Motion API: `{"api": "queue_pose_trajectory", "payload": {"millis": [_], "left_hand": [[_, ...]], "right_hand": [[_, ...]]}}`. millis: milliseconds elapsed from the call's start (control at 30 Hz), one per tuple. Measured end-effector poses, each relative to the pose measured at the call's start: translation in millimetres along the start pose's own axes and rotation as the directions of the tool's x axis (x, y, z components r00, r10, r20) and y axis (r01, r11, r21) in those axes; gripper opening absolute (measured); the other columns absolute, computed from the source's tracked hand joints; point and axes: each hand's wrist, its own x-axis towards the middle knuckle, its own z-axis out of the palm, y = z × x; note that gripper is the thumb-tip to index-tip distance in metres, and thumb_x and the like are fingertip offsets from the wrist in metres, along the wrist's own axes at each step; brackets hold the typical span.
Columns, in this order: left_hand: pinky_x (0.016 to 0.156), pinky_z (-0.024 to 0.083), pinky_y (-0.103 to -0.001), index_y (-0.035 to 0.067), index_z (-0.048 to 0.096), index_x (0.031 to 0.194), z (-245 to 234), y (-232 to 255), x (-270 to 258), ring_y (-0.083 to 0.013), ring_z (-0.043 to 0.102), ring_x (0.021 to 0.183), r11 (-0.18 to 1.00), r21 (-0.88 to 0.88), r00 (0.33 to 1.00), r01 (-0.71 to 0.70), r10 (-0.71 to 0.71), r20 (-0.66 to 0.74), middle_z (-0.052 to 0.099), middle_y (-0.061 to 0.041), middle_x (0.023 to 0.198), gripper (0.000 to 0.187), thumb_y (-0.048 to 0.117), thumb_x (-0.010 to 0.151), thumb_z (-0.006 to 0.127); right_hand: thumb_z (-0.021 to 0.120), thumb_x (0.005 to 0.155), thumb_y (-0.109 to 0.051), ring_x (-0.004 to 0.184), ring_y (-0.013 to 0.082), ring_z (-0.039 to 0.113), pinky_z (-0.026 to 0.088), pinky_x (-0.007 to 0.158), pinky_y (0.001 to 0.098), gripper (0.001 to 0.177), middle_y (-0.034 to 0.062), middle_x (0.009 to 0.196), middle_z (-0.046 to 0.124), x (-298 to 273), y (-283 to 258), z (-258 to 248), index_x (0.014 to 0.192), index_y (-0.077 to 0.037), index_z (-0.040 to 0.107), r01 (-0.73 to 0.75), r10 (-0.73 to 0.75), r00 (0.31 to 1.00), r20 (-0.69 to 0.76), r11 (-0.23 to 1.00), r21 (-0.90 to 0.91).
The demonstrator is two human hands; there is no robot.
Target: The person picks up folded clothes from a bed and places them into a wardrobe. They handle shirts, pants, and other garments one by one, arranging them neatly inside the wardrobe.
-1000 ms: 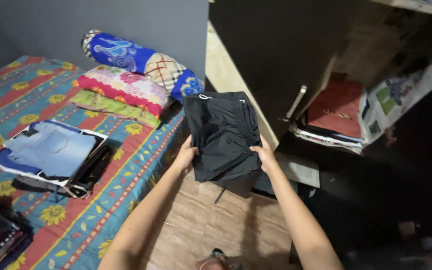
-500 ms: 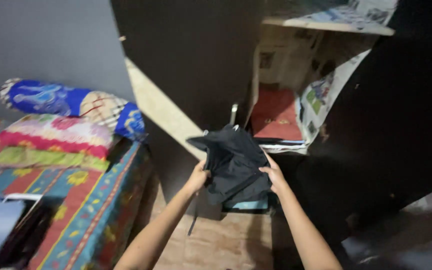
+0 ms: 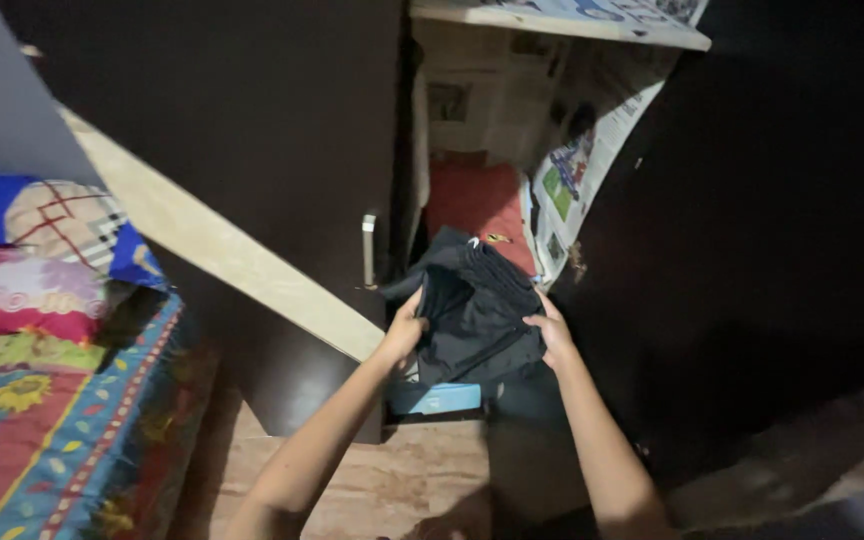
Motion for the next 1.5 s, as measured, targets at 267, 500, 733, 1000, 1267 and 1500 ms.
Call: {"api": "queue_pose_trajectory", "payload": {"millis": [267, 500, 733, 1000, 1267, 1500], "left_hand": [[0.108, 0.046, -0.043, 0.022, 0.044, 0.156, 26.5, -2.3, 81.4, -0.0396, 0.045, 0.141, 1.000, -0.010, 1.000, -0.012, 0.012, -0.003, 0.048, -0.017, 0.154, 0.102, -0.021, 0.063, 0.039], [0.103, 0.049, -0.044, 0.026, 0.042, 0.157, 38.9, 11.8, 156.0, -0.0420, 0.050, 0.136, 0.999, 0.034, 1.000, 0.008, -0.009, 0.022, 0.051, -0.022, 0.151, 0.103, -0.023, 0.066, 0.036], [0.107, 0.047, -0.053, 0.012, 0.042, 0.155, 57.1, 53.1, 217.1, -0.0479, 0.046, 0.136, 0.994, 0.106, 1.000, -0.018, 0.020, -0.013, 0.048, -0.031, 0.149, 0.085, -0.016, 0.076, 0.047], [0.120, 0.028, -0.061, 0.018, 0.028, 0.162, 44.4, 37.8, 285.1, -0.0462, 0.022, 0.152, 0.984, 0.157, 0.994, 0.087, -0.074, -0.085, 0.024, -0.021, 0.166, 0.076, -0.006, 0.091, 0.037], [0.125, 0.017, -0.057, 0.017, 0.020, 0.165, 23.2, -4.2, 302.8, -0.0420, 0.013, 0.155, 0.992, 0.075, 0.992, 0.104, -0.097, -0.082, 0.013, -0.019, 0.170, 0.088, -0.013, 0.083, 0.034], [0.120, 0.021, -0.064, 0.024, 0.004, 0.166, -26.9, -120.7, 351.6, -0.0369, 0.013, 0.154, 0.899, 0.088, 0.898, 0.429, -0.414, -0.146, 0.008, -0.012, 0.171, 0.106, 0.031, 0.083, 0.069]], "right_hand": [[0.062, 0.080, 0.011, 0.124, 0.0375, 0.060, 0.055, 0.096, 0.0523, 0.078, 0.0168, 0.141, 0.059, 47.2, 11.5, -35.4, 0.151, -0.020, 0.050, 0.057, -0.050, 0.995, -0.087, 0.996, 0.072], [0.063, 0.087, 0.006, 0.129, 0.0400, 0.057, 0.052, 0.096, 0.0575, 0.080, 0.0147, 0.150, 0.052, 92.9, -14.3, -36.4, 0.157, -0.026, 0.042, 0.021, -0.018, 0.994, -0.109, 0.999, 0.029], [0.059, 0.088, 0.009, 0.139, 0.0400, 0.048, 0.048, 0.105, 0.0544, 0.080, 0.0153, 0.157, 0.044, 191.3, -63.0, -25.3, 0.158, -0.023, 0.039, 0.138, -0.140, 0.988, -0.073, 0.990, -0.032], [0.057, 0.088, 0.013, 0.141, 0.0367, 0.045, 0.046, 0.110, 0.0529, 0.080, 0.0137, 0.158, 0.042, 253.5, -81.5, -15.7, 0.158, -0.022, 0.039, 0.185, -0.187, 0.982, -0.028, 0.981, -0.059], [0.058, 0.089, 0.011, 0.141, 0.0388, 0.045, 0.048, 0.106, 0.0537, 0.081, 0.0151, 0.158, 0.041, 279.4, -52.3, -12.6, 0.159, -0.023, 0.036, 0.091, -0.092, 0.996, -0.008, 0.991, -0.098], [0.067, 0.086, 0.008, 0.140, 0.0320, 0.047, 0.047, 0.107, 0.0516, 0.085, 0.0091, 0.158, 0.043, 264.4, -38.9, -8.2, 0.156, -0.032, 0.042, -0.069, 0.056, 0.996, -0.065, 0.972, -0.222]]}}
